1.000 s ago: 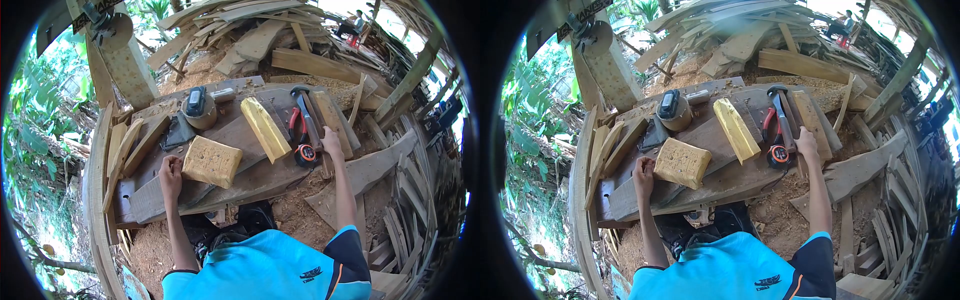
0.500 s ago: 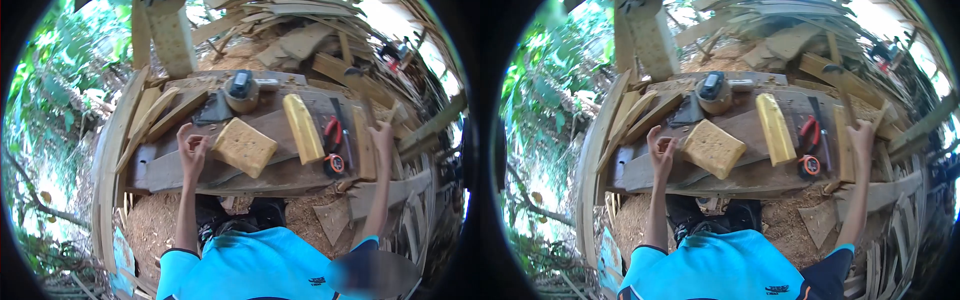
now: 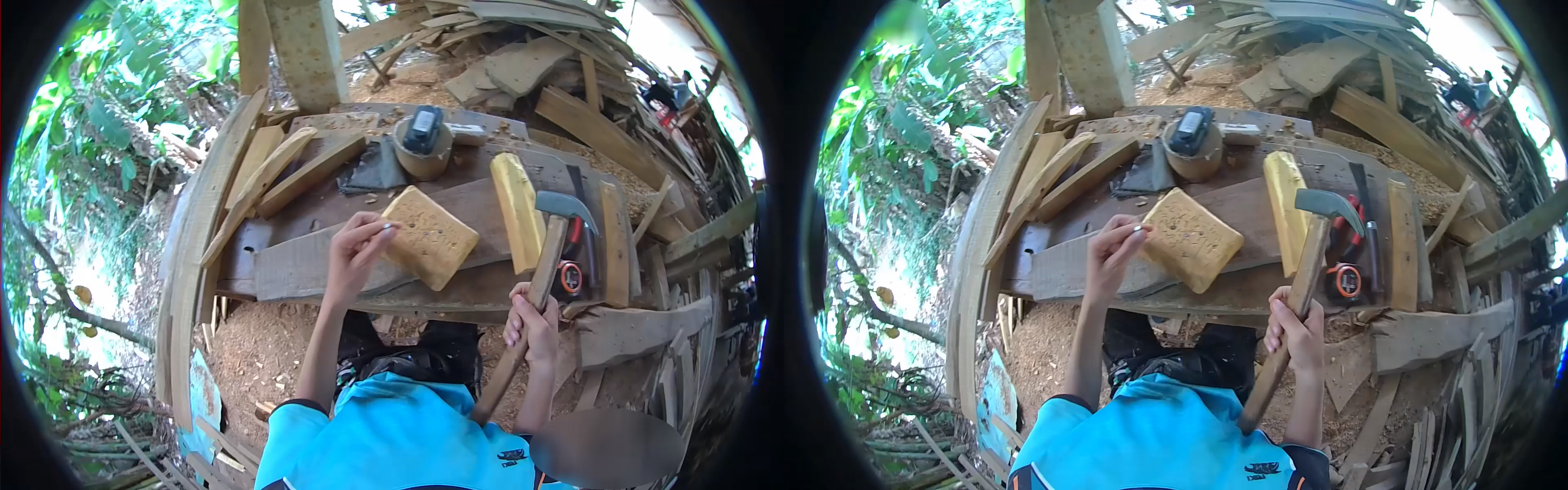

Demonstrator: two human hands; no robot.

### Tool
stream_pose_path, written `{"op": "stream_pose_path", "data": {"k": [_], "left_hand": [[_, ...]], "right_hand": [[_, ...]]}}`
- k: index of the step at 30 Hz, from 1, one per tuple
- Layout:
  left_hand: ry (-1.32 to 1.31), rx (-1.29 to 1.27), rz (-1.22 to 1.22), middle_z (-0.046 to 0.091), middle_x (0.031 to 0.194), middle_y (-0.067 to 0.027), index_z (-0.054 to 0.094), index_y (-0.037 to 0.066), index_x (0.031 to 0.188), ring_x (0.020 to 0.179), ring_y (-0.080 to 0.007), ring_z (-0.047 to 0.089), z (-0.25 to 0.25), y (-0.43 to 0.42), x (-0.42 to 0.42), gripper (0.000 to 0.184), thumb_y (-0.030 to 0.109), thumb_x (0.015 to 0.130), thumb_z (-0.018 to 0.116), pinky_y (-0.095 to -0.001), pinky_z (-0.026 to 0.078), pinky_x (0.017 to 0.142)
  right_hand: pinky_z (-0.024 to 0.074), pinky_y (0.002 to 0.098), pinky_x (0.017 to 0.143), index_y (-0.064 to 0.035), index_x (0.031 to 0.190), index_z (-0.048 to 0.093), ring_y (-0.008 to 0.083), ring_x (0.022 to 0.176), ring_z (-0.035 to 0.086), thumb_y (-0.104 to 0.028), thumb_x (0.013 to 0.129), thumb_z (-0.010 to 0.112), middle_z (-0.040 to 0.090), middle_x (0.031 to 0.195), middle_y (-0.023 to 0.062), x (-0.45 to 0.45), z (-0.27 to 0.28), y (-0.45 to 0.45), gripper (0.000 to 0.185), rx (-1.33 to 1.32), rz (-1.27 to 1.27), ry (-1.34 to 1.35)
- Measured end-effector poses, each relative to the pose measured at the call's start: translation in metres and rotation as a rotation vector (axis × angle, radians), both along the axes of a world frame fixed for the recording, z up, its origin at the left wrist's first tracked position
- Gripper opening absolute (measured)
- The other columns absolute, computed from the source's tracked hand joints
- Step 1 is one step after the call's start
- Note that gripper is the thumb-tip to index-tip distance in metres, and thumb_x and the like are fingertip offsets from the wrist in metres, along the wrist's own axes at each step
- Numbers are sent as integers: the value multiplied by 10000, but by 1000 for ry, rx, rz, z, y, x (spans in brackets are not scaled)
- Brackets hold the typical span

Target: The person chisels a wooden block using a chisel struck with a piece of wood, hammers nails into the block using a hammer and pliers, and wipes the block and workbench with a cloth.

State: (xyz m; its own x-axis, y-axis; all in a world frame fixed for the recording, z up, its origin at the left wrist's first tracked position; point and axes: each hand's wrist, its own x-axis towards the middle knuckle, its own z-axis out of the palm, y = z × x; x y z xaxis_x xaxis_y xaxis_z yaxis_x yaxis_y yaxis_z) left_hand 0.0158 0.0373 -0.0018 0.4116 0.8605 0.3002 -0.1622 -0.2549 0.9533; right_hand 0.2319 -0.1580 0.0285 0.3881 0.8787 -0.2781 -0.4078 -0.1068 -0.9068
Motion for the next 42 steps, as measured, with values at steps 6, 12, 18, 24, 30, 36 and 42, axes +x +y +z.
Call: {"op": "stream_pose_path", "data": {"k": [6,12,18,24,30,36,42], "left_hand": [[243,233,25,669,871,-78,701,47,931,857,-171,584,-2,10,21,145,103,801,668,-271,438,746],[449,607,119,677,856,-76,699,52,887,845,-229,599,0,11,37,135,127,777,678,-335,448,768],[281,378,89,666,842,-64,678,50,861,838,-244,574,-15,16,16,99,96,775,664,-355,420,790],[270,489,-19,649,878,-68,672,33,913,850,-219,567,-29,20,6,126,60,794,641,-315,437,759],[238,478,11,649,864,-72,672,27,915,833,-210,568,-30,19,11,121,63,807,632,-312,431,774],[278,563,87,652,849,-66,678,47,908,806,-225,577,-34,19,15,129,80,784,656,-324,428,762],[309,640,132,653,841,-51,693,66,896,796,-217,577,-34,16,17,142,90,757,679,-335,421,758]], "right_hand": [[365,236,356,-2,983,501,82,389,423,-119,870,569,431,549,10,-14,0,1,176,-27,58,-22],[369,221,370,16,1064,506,67,410,443,-84,866,569,456,556,4,-30,-5,1,231,-18,124,30],[376,231,376,16,1090,506,81,405,430,-93,860,565,434,554,4,-44,-23,14,261,-164,282,-110],[384,224,367,-26,1229,396,77,432,456,-101,890,541,467,624,20,-57,-25,18,376,-202,231,-182],[385,227,351,-29,1196,410,82,428,455,-74,886,526,469,610,22,-55,-28,19,334,-214,231,-186],[390,229,366,-20,1214,406,77,430,457,-92,890,528,462,614,14,-57,-26,22,354,-200,266,-222],[380,226,345,-16,1189,441,70,400,441,-68,885,522,455,573,2,-62,-19,24,319,-239,243,-379]]}}
